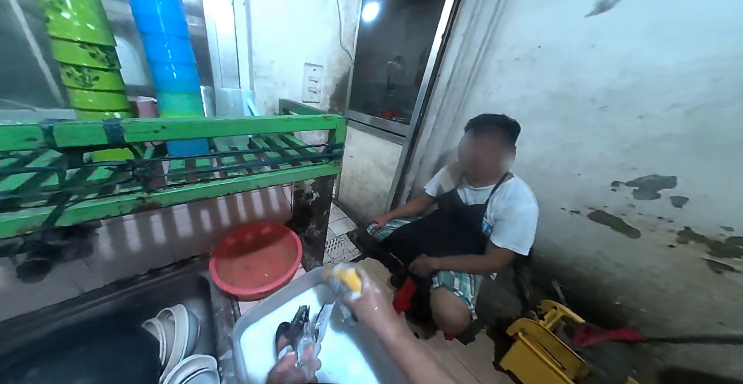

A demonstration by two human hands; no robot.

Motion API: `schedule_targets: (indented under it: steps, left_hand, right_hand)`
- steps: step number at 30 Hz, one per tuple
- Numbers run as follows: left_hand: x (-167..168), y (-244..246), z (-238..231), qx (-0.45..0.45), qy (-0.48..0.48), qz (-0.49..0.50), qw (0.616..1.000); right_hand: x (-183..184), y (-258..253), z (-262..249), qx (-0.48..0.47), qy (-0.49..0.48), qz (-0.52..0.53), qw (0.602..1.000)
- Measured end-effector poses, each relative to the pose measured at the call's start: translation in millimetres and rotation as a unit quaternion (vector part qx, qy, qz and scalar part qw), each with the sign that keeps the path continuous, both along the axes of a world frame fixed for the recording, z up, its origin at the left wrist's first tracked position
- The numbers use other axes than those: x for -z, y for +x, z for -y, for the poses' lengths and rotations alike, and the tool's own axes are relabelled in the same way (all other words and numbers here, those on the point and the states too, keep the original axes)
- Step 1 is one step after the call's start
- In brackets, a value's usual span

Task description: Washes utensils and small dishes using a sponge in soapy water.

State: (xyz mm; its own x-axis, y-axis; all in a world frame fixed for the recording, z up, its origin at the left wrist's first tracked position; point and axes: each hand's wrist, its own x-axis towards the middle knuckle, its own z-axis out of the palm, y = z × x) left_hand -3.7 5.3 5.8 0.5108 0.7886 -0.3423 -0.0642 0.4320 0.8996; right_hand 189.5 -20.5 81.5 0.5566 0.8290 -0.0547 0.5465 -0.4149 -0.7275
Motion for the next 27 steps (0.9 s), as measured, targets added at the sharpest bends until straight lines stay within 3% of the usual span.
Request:
schedule_targets:
  steps: [2, 4, 8, 12, 15, 17, 20, 24, 27]
  left_hand:
    - [-1.0, -0.8, 0.8, 0.002, 0.001, 0.018, 1.0]
    - [-6.9, 0.5, 4.2, 0.007, -0.011, 0.043, 0.999]
    - [-7.1, 2.0, 5.8, 0.067, -0.006, 0.054, 0.996]
    - [-3.1, 0.1, 4.3, 0.094, -0.013, 0.036, 0.995]
    - [-2.2, 4.5, 4.3, 0.025, -0.025, 0.026, 0.999]
    - [-2.4, 6.2, 4.6, -0.004, -0.039, 0.029, 0.999]
    - [-6.9, 5.2, 4.9, 0.027, -0.031, -0.005, 0.999]
    - [0.6, 3.6, 0.2, 0.028, -0.029, 0.043, 0.998]
    - [-2.3, 3.8, -4.0, -0.023, -0.039, 0.113, 0.993]
  right_hand:
    - [-0.3, 6.6, 0.5, 0.071, 0.052, -0.143, 0.986]
    - [10.9, 4.8, 7.1, 0.055, 0.042, -0.206, 0.976]
    - [15.3, -12.2, 18.0, -0.031, -0.037, -0.117, 0.992]
    - [-3.2, 10.4, 8.7, 0.081, 0.069, -0.114, 0.988]
    - [-2.3, 14.6, 4.1, 0.116, 0.111, -0.194, 0.968]
    - [9.2, -7.5, 8.4, 0.071, 0.064, -0.224, 0.97]
    - [33.1, -33.3, 10.8, 0.012, -0.003, -0.2, 0.98]
    - [24.6, -3.6, 10.0, 0.051, 0.055, -0.222, 0.972]
    - [5.8, 16.3, 19.7, -0.035, -0.07, -0.22, 0.972]
